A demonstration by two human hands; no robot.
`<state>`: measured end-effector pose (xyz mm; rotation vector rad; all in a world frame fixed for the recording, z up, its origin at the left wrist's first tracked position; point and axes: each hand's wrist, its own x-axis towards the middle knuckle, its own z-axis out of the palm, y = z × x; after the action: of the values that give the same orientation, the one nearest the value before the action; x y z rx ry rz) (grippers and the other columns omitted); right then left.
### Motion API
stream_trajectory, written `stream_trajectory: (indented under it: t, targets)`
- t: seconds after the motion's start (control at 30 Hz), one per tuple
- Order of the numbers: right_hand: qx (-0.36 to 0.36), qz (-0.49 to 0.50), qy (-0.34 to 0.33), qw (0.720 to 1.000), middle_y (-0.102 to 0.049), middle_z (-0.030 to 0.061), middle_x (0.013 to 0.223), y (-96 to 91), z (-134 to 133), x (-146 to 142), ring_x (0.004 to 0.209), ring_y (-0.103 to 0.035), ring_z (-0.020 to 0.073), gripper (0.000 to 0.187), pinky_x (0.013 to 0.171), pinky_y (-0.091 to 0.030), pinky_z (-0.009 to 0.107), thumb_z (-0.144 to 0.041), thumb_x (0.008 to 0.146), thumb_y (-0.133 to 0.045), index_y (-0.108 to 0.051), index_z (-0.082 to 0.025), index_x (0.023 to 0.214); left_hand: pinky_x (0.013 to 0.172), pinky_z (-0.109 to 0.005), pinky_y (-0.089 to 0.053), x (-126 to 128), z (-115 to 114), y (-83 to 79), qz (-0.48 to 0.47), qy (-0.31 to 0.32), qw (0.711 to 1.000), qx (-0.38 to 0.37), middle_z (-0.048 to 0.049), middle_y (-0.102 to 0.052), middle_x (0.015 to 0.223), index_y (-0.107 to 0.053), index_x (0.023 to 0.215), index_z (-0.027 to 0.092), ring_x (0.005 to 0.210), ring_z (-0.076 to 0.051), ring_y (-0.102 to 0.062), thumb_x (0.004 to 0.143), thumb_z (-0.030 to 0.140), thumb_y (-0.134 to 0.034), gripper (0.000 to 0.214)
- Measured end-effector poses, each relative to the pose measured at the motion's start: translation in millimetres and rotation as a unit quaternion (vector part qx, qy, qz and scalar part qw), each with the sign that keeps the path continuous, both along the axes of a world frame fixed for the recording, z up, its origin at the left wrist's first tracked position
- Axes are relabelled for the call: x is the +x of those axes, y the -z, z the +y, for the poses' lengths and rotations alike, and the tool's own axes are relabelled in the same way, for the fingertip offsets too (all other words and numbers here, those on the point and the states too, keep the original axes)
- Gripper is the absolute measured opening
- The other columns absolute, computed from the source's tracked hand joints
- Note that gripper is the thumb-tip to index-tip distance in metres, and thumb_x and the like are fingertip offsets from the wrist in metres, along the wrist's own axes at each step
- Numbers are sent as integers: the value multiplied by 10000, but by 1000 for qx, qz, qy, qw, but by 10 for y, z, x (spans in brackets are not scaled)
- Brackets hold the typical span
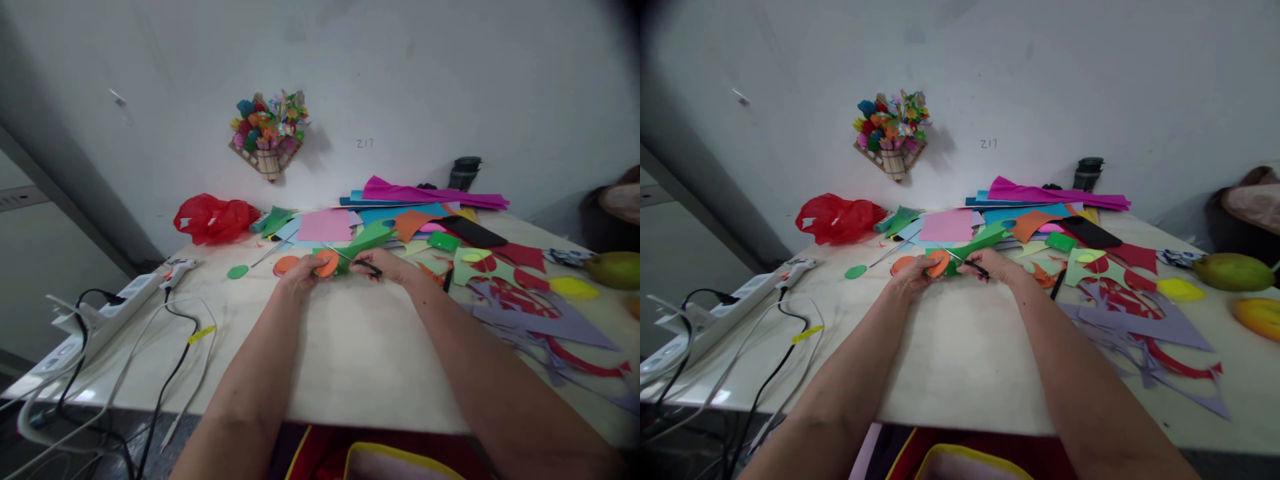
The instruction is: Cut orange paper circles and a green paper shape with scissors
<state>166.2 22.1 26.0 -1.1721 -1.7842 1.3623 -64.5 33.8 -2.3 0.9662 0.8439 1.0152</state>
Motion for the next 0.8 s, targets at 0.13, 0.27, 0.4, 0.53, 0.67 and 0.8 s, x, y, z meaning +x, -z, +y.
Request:
stream_trajectory:
  t: [0.13, 0.27, 0.4, 0.53, 0.67, 0.8]
  targets:
    - [3, 4, -6, 1000, -458, -67, 504, -11, -15, -2, 443, -385, 67, 278, 403, -281, 221, -362, 635, -824, -615, -179, 636, 510, -261, -517, -17, 4, 14, -4, 4, 1000, 1, -69, -673, 585, -672, 673, 89, 524, -171, -642, 703, 108, -849, 181]
    - [9, 0, -9, 1000, -460, -67, 512, -17, -24, -1, 458, -394, 70, 334, 409, -288, 220, -403, 605, -852, -596, -189, 623, 506, -264, -520, -34, 14, 26, -13, 8, 1000, 1, -76, -682, 597, -685, 681, 83, 525, -172, -640, 662, 113, -871, 190]
    - [15, -6, -22, 1000, -467, -60, 519, 6, 5, 22, 473, -409, 79, 384, 414, -298, 227, -460, 594, -874, -603, -191, 627, 480, -257, -501, -38, 26, 30, -13, 15, 1000, 3, -71, -676, 587, -696, 678, 83, 492, -153, -607, 647, 131, -882, 194]
    - [20, -9, -31, 999, -479, -58, 523, 40, 35, 46, 466, -404, 78, 389, 411, -301, 229, -477, 597, -881, -631, -185, 656, 479, -250, -495, -46, 35, 33, -17, 24, 1000, 6, -55, -655, 570, -675, 651, 98, 491, -142, -589, 640, 123, -886, 212]
    - [20, -12, -31, 999, -482, -61, 515, 32, 24, 45, 454, -398, 74, 385, 404, -308, 226, -476, 610, -886, -651, -177, 671, 493, -258, -497, -54, 31, 32, -6, 21, 1000, 4, -38, -635, 555, -664, 647, 106, 492, -138, -570, 663, 124, -871, 209]
    - [13, -16, -24, 1000, -476, -70, 497, -8, -6, 34, 440, -393, 73, 352, 395, -307, 221, -436, 636, -894, -674, -170, 702, 482, -251, -491, -52, 22, 20, 7, 14, 1000, -3, -30, -627, 546, -652, 643, 117, 484, -140, -574, 675, 135, -863, 215]
